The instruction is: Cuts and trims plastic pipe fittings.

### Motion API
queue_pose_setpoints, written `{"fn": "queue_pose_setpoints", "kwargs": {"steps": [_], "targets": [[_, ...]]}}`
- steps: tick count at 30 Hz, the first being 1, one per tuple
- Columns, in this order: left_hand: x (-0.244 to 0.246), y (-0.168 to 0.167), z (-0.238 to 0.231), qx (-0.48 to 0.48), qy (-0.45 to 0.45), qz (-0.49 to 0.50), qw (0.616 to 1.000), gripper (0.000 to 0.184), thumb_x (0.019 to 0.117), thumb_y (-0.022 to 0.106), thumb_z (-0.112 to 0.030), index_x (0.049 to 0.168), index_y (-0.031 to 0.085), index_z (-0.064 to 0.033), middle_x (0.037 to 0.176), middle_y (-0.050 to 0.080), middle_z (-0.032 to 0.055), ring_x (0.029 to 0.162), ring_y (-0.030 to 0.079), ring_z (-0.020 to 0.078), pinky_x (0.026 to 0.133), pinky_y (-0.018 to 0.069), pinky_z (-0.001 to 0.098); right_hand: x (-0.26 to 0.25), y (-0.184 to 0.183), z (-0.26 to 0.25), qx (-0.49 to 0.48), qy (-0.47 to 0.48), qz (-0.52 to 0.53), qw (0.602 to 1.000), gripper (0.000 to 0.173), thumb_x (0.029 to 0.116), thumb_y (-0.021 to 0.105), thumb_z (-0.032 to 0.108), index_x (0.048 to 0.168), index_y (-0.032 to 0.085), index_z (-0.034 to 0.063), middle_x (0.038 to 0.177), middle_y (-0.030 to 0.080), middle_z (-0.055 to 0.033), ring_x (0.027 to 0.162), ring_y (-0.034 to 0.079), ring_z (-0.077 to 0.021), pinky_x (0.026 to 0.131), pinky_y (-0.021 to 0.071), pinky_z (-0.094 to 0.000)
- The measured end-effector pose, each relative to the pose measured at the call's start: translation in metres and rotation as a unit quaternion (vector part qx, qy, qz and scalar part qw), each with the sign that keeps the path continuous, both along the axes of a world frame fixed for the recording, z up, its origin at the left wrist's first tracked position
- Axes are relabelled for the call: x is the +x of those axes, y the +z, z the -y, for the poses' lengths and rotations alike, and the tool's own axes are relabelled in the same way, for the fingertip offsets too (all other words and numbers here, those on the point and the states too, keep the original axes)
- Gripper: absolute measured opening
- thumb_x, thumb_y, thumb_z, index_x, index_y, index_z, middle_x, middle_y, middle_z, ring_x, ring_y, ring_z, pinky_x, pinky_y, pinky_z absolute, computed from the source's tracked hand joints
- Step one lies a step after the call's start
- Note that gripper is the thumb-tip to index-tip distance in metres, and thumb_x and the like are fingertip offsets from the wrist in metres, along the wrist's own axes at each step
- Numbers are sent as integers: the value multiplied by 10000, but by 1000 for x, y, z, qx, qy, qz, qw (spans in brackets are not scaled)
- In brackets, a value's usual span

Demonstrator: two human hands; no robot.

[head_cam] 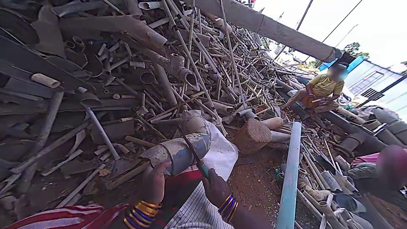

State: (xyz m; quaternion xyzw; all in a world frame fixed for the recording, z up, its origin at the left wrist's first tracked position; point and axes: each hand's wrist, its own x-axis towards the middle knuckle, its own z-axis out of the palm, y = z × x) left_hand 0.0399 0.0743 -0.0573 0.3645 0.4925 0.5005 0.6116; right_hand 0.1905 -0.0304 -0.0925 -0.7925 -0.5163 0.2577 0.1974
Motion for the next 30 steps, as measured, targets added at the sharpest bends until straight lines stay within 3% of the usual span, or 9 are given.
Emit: {"fn": "queue_pose_setpoints", "kwargs": {"steps": [4, 7, 10, 15, 17, 19, 23, 27, 30], "targets": [[2, -1, 2, 0, -8, -3, 1000, 364, 946, 528, -23, 1300, 494, 56, 1113, 584, 82, 944, 587, 47, 770, 492, 221, -11, 5, 2, -19, 8, -41, 999, 411, 1091, 446, 285, 1247, 547, -82, 965, 669, -237, 905, 689, -370, 829, 545, -528], [2, 0, 1, 8, -4, -13, 1000, 316, 948, 540, -14, 1256, 514, 55, 1058, 597, 54, 888, 590, 10, 728, 479, 185, -3, 2, 1, -22, 6, -8, 1000, 422, 1084, 449, 307, 1250, 562, -64, 963, 687, -234, 920, 703, -383, 820, 548, -549], [0, 2, 4, 15, -19, -7, 1000, 422, 933, 524, -48, 1337, 463, 58, 1132, 576, 85, 956, 607, 46, 791, 529, 234, -7, 1, 3, 2, 1, -34, 999, 417, 1085, 458, 287, 1237, 554, -89, 937, 674, -237, 883, 692, -374, 805, 549, -532], [0, 1, 1, 16, -5, -6, 1000, 337, 925, 536, -26, 1252, 510, 51, 1027, 590, 48, 862, 602, 21, 714, 510, 203, 0, 3, 0, -21, 7, -7, 1000, 431, 1083, 464, 320, 1269, 561, -57, 973, 693, -240, 935, 703, -397, 830, 544, -567], [-1, 2, 3, 9, -17, -2, 1000, 367, 942, 532, -29, 1297, 495, 57, 1082, 593, 78, 910, 607, 50, 755, 523, 233, -3, 1, 0, -8, 6, -28, 1000, 416, 1084, 462, 302, 1250, 559, -66, 948, 682, -234, 900, 696, -382, 818, 544, -550], [1, 1, 3, 4, -4, -6, 1000, 360, 933, 536, -47, 1281, 498, 39, 1060, 590, 64, 877, 608, 42, 707, 512, 227, -13, 4, 4, 9, 12, -57, 998, 400, 1081, 468, 276, 1233, 551, -85, 938, 669, -237, 875, 690, -367, 805, 546, -530], [-3, 1, 0, 14, -15, -17, 1000, 354, 934, 542, -40, 1274, 507, 54, 1049, 598, 74, 873, 615, 54, 735, 528, 243, 5, 3, -1, -23, 3, 7, 1000, 430, 1078, 474, 328, 1264, 568, -48, 986, 697, -240, 950, 706, -401, 833, 545, -566], [1, -3, 2, 6, -10, -15, 1000, 403, 936, 531, -49, 1322, 477, 54, 1110, 579, 105, 919, 617, 89, 751, 544, 292, -13, 4, 5, -17, 4, -53, 998, 407, 1088, 454, 296, 1253, 545, -65, 944, 675, -235, 890, 695, -375, 812, 548, -535], [-1, -4, -1, 11, -15, -18, 1000, 399, 929, 527, -67, 1310, 487, 46, 1103, 584, 95, 925, 625, 97, 765, 554, 303, -1, 8, 2, -47, 13, -9, 999, 426, 1091, 448, 329, 1275, 555, -40, 994, 692, -239, 949, 703, -401, 831, 545, -569]]}}
